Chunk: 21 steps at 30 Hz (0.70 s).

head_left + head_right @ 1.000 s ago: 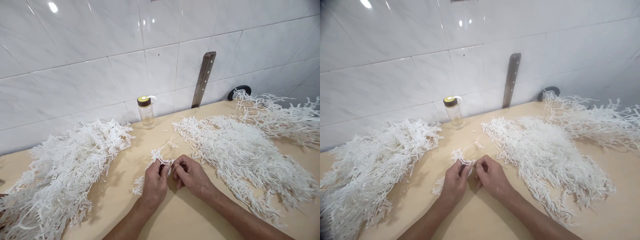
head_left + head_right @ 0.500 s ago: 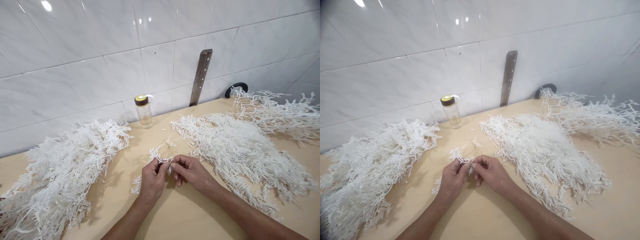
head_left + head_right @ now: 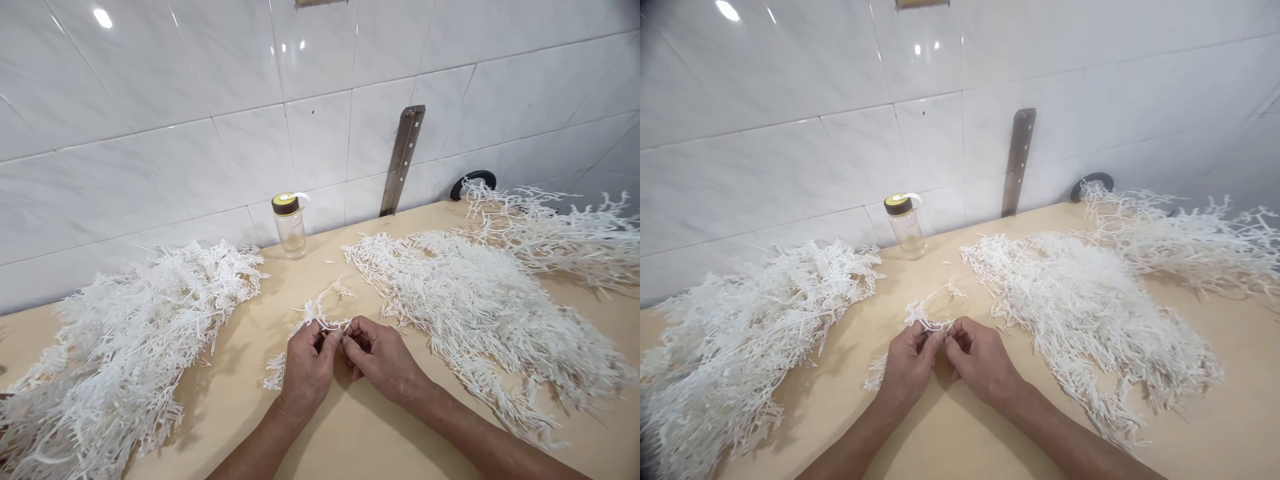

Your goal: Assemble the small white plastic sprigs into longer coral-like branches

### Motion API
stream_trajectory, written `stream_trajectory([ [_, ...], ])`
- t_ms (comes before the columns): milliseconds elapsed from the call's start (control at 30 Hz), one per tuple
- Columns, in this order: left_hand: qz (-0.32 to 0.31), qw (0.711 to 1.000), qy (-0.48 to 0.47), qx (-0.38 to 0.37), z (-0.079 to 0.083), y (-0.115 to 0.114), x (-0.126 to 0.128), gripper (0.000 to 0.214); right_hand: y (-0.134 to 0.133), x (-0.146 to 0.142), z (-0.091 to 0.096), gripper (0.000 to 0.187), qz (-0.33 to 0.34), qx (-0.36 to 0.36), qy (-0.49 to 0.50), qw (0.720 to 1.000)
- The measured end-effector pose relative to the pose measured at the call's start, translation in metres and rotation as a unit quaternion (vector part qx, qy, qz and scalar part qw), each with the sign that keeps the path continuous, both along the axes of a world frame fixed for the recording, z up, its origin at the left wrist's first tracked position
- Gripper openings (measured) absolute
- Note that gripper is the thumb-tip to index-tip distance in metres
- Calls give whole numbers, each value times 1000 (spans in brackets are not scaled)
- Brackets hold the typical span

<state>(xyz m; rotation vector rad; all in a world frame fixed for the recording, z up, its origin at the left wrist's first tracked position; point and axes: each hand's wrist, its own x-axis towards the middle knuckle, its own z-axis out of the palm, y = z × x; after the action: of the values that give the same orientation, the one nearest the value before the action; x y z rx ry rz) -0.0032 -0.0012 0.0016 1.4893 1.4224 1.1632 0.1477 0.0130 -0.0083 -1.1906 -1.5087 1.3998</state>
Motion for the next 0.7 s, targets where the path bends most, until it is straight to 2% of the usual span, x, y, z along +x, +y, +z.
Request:
stream_trajectory([
  [133, -26, 1000, -8, 9, 4, -2, 0, 23, -1, 0, 3, 15, 4, 29, -58, 998],
  [300, -28, 999, 18, 21, 5, -2, -3, 22, -1, 1, 5, 15, 18, 56, -104, 993],
  [500, -18, 999, 27, 19, 6, 0, -1, 24, -2, 2, 5, 18, 27, 62, -90, 994],
  [700, 19, 998, 48, 27, 5, -1, 0, 28, -3, 2, 5, 16, 35, 59, -72, 995],
])
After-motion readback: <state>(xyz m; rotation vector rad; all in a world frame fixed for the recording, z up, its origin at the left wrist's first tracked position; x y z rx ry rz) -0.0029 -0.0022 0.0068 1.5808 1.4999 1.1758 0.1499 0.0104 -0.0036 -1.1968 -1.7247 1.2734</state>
